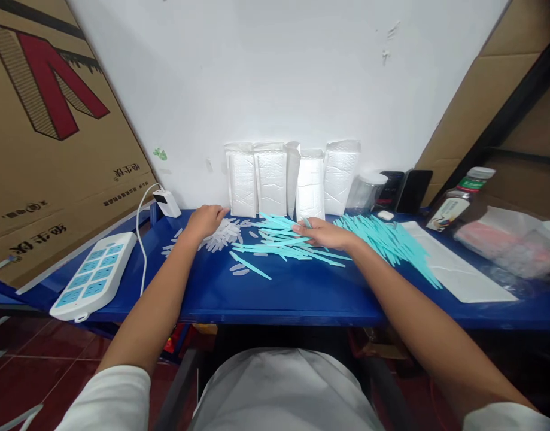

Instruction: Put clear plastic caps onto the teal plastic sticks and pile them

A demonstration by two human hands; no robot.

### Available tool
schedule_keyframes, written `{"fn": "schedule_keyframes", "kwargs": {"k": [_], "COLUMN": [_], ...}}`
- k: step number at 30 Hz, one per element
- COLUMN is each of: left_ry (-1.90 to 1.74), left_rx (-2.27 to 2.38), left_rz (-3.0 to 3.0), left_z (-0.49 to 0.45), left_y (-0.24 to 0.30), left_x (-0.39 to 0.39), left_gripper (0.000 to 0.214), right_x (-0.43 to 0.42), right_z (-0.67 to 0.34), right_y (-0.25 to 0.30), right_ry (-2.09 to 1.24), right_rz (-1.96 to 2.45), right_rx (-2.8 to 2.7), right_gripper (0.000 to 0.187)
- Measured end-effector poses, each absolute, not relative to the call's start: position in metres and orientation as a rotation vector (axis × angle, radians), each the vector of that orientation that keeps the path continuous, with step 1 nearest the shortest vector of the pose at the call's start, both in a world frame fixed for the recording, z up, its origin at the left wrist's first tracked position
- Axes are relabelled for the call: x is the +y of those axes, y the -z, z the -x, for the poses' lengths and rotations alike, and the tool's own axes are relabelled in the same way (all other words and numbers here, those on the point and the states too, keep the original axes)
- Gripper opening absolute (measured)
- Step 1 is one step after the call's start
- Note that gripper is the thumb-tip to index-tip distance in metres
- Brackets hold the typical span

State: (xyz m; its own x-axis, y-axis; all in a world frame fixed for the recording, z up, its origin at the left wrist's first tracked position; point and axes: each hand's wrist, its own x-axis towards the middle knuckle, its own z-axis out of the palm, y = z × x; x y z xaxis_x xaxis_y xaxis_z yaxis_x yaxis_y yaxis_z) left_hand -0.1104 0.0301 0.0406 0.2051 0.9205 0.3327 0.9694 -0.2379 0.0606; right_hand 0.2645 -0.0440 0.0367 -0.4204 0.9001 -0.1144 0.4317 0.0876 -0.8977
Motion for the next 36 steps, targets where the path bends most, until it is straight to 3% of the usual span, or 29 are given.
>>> {"fn": "schedule_keyframes", "kwargs": {"k": [3, 8, 15, 20, 25, 30, 36], "left_ry": [0.189, 0.247, 1.091, 1.426, 1.815, 1.894, 1.933], "left_rx": [-1.884, -1.76, -1.436, -1.127, -1.149, -1.465, -1.394], "left_rz": [2.298, 2.277, 2.616, 3.15, 3.205, 3.327, 3.357], "left_z": [0.109, 0.108, 0.061, -0.004, -0.027, -0.022, -0.019], "left_y": [-0.034, -0.032, -0.035, -0.022, -0.015, -0.024, -0.022], "left_x": [0.031, 0.033, 0.008, -0.035, -0.056, -0.058, -0.052], "left_gripper": [0.045, 0.04, 0.044, 0.061, 0.063, 0.068, 0.061], "right_x": [-0.042, -0.039, -0.036, -0.048, -0.062, -0.073, -0.074], "right_z": [-0.262, -0.258, -0.243, -0.206, -0.18, -0.185, -0.194], "right_y": [-0.033, -0.029, -0.022, -0.007, 0.004, -0.006, -0.014], "right_ry": [-1.26, -1.196, -1.109, -1.123, -1.079, -0.99, -0.822], "right_rz": [1.325, 1.247, 1.019, 0.83, 0.678, 0.709, 0.737], "right_rx": [-1.871, -1.742, -1.566, -1.571, -1.753, -1.977, -2.144], "right_gripper": [0.046, 0.044, 0.062, 0.063, 0.058, 0.063, 0.064]}}
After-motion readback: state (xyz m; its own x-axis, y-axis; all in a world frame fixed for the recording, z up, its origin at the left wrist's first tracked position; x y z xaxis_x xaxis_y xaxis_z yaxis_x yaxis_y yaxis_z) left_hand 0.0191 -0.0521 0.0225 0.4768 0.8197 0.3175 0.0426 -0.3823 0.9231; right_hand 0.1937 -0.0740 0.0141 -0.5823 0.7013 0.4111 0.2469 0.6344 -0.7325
